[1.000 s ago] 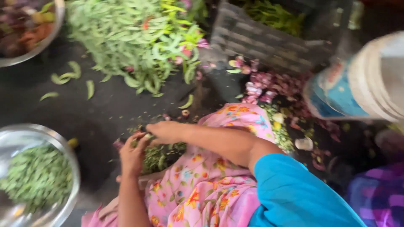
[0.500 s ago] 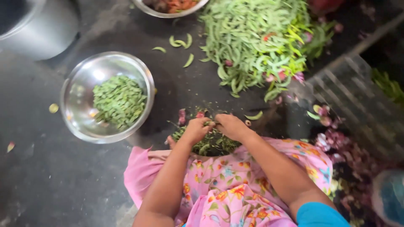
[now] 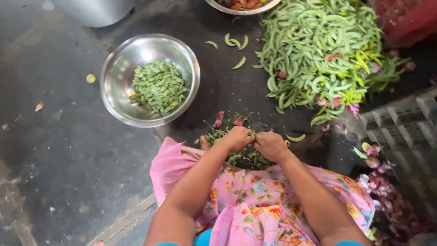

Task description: The person sits on the floor and sorts through a pile of green vegetables, picking out unwanted parts and placing them into a metal bowl. The person handles the vegetables by hand, separating them into different piles.

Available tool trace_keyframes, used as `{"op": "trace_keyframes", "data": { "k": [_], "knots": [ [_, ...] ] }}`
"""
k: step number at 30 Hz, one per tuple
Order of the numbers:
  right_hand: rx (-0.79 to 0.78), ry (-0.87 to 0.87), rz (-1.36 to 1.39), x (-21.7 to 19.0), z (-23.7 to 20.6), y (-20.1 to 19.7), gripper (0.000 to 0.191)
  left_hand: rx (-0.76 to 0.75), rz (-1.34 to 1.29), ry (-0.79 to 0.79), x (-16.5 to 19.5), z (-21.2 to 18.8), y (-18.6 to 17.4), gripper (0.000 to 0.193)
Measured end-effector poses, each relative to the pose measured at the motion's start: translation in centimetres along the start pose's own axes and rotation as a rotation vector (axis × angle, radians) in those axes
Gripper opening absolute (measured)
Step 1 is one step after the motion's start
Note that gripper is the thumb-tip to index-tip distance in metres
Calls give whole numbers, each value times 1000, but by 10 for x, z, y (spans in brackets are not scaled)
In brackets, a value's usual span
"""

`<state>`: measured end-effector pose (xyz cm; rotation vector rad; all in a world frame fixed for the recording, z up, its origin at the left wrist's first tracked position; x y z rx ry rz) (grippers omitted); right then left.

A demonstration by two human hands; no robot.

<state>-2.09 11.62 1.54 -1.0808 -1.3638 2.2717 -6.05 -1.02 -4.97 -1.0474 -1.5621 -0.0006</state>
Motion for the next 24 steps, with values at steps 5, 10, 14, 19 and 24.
{"op": "trace_keyframes", "data": {
  "k": [5,10,14,19,24],
  "knots": [
    [308,204,60,18,-1,-24,21,141,-120,215,1,9,-15,27],
    [454,1090,1488,55,-15,30,24,262,-292,143,11,-3,-27,37],
    [301,1274,1560,34,-2,55,41,275,-342,86,19,-17,-49,52],
    [355,867,1303,24,96,16,18,610,-701,-401,-38,-15,-83,50],
    [238,398,1350,-48,226,-55,52,360,-1199,-481,-52,-1,-55,36]
  ]
}}
Point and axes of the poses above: each hand's wrist, its own z-axis towards the middle knuckle, its own y-axis out of the palm, x = y × z, the point moved 6 cm from there along z, towards the middle knuckle, and after that the axes turned 9 degrees about -y, right-handed, at the moved point
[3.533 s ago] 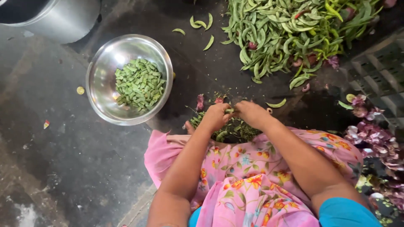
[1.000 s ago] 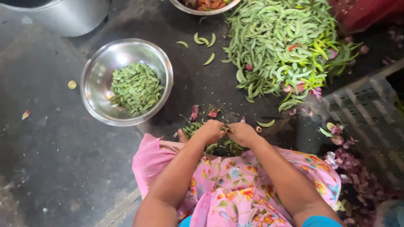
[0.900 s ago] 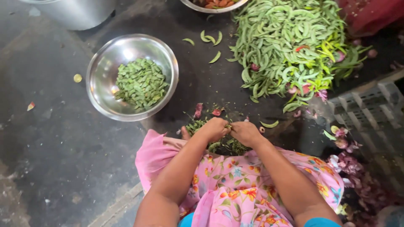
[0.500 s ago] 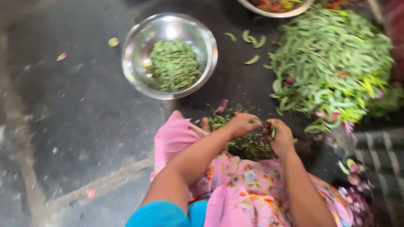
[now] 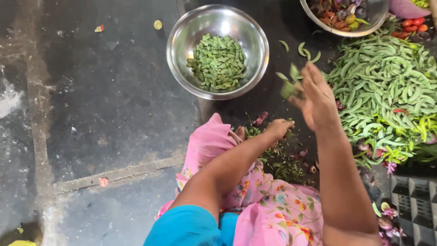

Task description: The person sits on the floor and sorts through a pile of green vegetables, picking out unwanted parts and placing them into a metal bowl. The person handles the vegetables by hand, separating them into different piles.

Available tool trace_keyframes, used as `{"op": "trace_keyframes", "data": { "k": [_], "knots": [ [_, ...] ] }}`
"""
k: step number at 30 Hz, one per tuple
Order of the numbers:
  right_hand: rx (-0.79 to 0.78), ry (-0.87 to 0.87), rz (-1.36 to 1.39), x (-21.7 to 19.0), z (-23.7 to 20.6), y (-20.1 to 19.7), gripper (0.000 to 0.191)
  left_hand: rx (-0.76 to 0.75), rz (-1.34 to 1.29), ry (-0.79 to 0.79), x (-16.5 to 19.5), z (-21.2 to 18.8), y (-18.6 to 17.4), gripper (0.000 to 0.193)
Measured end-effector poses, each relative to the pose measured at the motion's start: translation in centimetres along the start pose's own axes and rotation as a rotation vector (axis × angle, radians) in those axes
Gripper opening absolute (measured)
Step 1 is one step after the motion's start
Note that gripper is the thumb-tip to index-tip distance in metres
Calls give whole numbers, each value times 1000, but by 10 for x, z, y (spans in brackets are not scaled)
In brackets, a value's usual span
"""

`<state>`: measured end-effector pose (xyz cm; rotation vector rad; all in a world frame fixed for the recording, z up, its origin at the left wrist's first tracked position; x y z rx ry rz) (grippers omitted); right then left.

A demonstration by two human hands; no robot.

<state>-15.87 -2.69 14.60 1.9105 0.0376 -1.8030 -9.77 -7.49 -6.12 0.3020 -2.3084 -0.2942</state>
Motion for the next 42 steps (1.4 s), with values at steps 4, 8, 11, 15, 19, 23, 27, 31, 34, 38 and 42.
{"op": "trace_keyframes", "data": {
  "k": [4,8,11,15,19,23,27,31,34,38,42],
  "knots": [
    [-48,-246,-462,-33,2,21,45,-167,-236,-41,-1,1,9,27],
    [89,-97,-872,-3,-57,-35,23,-225,-228,-38,1,0,17,21],
    [238,49,-877,22,-122,-85,26,-330,-143,40,-4,-5,33,15],
    [306,99,-786,54,-179,-118,31,-406,-105,-23,-29,-11,50,11],
    [275,66,-729,84,-186,-122,22,-421,-39,-28,-40,-15,54,12],
    [201,81,-675,92,-180,-135,11,-362,-116,-26,-28,-15,43,24],
    [145,171,-625,82,-175,-160,9,-270,102,-8,-15,-18,37,37],
    [50,41,-985,56,-176,-164,17,-250,613,335,1,-35,48,37],
    [54,-411,-1395,33,-175,-140,40,-199,766,331,4,-42,55,35],
    [14,-371,-1390,53,-167,-124,29,-280,661,305,12,-52,65,33],
    [99,-253,-1239,69,-169,-137,18,-326,448,230,10,-56,63,28]
  ]
}}
Point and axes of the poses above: each hand's wrist, its own z-axis towards the middle knuckle, its own y-axis out of the palm, x = y × z, the point moved 6 cm from there along z, towards the middle knuckle, and after that the axes turned 9 degrees about -y, right-handed, at the moved point
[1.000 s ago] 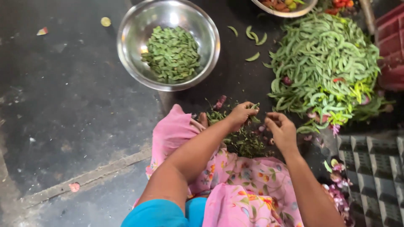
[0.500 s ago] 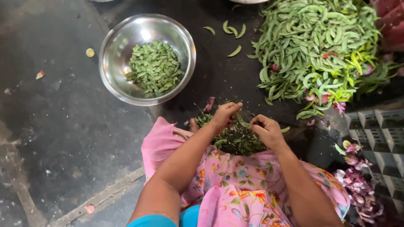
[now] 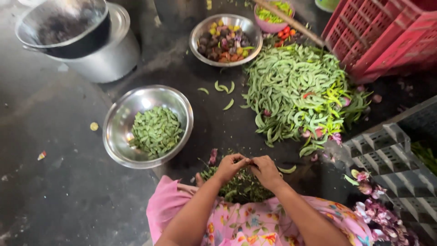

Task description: The person sits on the floor and sorts through a pile of green vegetables, picking out unwanted parts and placing them into a metal bowl. The person handles the vegetables by hand, separating them into different piles.

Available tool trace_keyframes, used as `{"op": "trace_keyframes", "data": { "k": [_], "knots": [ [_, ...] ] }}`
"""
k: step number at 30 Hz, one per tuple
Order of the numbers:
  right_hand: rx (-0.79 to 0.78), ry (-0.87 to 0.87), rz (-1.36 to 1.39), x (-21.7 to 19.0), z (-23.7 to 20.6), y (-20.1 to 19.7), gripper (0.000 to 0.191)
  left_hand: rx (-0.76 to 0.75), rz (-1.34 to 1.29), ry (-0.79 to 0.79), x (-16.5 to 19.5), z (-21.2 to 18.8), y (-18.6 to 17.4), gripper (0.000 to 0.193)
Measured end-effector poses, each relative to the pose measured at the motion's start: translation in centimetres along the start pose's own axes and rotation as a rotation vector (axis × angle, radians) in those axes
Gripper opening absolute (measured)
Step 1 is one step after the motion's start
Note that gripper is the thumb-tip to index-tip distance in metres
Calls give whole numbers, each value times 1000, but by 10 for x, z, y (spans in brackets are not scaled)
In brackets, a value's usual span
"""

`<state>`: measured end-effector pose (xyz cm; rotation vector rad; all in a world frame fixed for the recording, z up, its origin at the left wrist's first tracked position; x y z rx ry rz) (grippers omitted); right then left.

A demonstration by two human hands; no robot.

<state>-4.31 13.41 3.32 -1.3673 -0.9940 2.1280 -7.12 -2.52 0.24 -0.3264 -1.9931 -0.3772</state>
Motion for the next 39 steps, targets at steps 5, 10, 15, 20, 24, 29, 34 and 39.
{"op": "trace_keyframes", "data": {
  "k": [5,10,15,20,24,29,34,39],
  "knots": [
    [-101,45,-68,8,-5,0,15,141,263,59,-9,7,-10,32],
    [71,-145,67,-6,-7,-15,14,183,540,268,-6,16,-15,49],
    [52,101,239,9,-18,-18,16,136,-4,265,-6,3,-15,33],
    [-40,-127,-163,-14,-6,-19,14,138,458,450,36,-34,-4,32],
    [-1,-258,-326,-32,2,-15,14,147,875,382,32,-33,10,20],
    [-25,-276,-490,-41,0,-3,15,136,918,327,1,-20,13,20],
    [66,-271,-335,-46,-4,-15,14,171,614,452,-1,-13,10,16],
    [327,-169,-81,-33,-11,-30,5,46,-45,11,-25,5,2,21]
  ]
}}
Point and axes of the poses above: each hand's wrist, its own z-axis towards the middle knuckle, its own y-axis out of the palm, x = y × z, the point moved 6 cm from there along z, towards the middle knuckle, and after that the axes turned 9 degrees about -y, right-handed, at the moved point
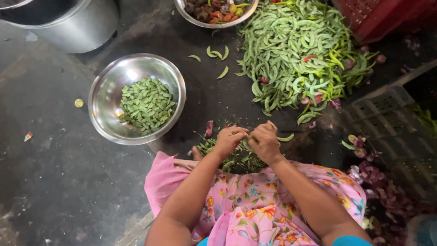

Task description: The person sits on the floor and sorts through a pile of green vegetables, picking out unwanted parts and placing them into a metal bowl. The person handles the vegetables by hand, separating them into different piles.

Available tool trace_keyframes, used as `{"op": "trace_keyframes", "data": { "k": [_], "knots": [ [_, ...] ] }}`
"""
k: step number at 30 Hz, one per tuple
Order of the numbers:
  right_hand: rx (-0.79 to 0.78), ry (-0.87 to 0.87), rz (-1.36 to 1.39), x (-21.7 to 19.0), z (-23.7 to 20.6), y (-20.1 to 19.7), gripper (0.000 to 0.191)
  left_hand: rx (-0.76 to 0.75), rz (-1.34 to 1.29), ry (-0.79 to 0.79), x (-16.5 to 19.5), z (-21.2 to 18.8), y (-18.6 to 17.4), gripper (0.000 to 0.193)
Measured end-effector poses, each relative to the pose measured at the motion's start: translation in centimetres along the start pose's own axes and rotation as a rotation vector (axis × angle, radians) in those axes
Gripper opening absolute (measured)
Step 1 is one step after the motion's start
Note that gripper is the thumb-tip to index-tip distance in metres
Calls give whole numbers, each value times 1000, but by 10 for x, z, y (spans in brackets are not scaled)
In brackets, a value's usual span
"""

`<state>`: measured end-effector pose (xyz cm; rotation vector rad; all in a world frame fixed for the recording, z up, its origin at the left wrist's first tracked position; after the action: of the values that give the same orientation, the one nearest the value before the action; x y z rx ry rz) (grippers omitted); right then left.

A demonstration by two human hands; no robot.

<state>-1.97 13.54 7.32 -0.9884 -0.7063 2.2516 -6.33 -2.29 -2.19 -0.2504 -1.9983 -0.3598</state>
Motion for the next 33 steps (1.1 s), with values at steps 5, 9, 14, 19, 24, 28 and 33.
{"op": "trace_keyframes", "data": {
  "k": [5,9,14,19,24,28,33],
  "knots": [
    [379,626,718,85,-22,-7,7,-58,-548,-31,-6,9,-21,14],
    [312,845,874,113,-35,8,8,-99,-285,305,11,2,-19,34],
    [108,972,980,91,-38,37,10,99,8,115,19,-8,-9,24],
    [-7,953,1221,66,-37,54,12,94,276,280,44,-24,-2,24],
    [-9,903,1098,71,-42,55,9,60,362,63,19,-13,-3,26],
    [-150,663,660,74,-32,47,18,29,430,269,22,-7,4,27],
    [-544,89,106,46,-29,45,23,70,554,117,15,-12,16,26]
  ]
}}
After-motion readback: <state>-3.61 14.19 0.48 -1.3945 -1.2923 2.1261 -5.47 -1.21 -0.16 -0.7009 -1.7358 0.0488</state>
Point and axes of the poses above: each hand's wrist, its own z-axis towards the middle knuckle, its own y-axis out of the palm, x = y × z, the point moved 6 cm from there along z, towards the middle knuckle, and after that the axes turned 9 degrees about -y, right-handed, at the moved point
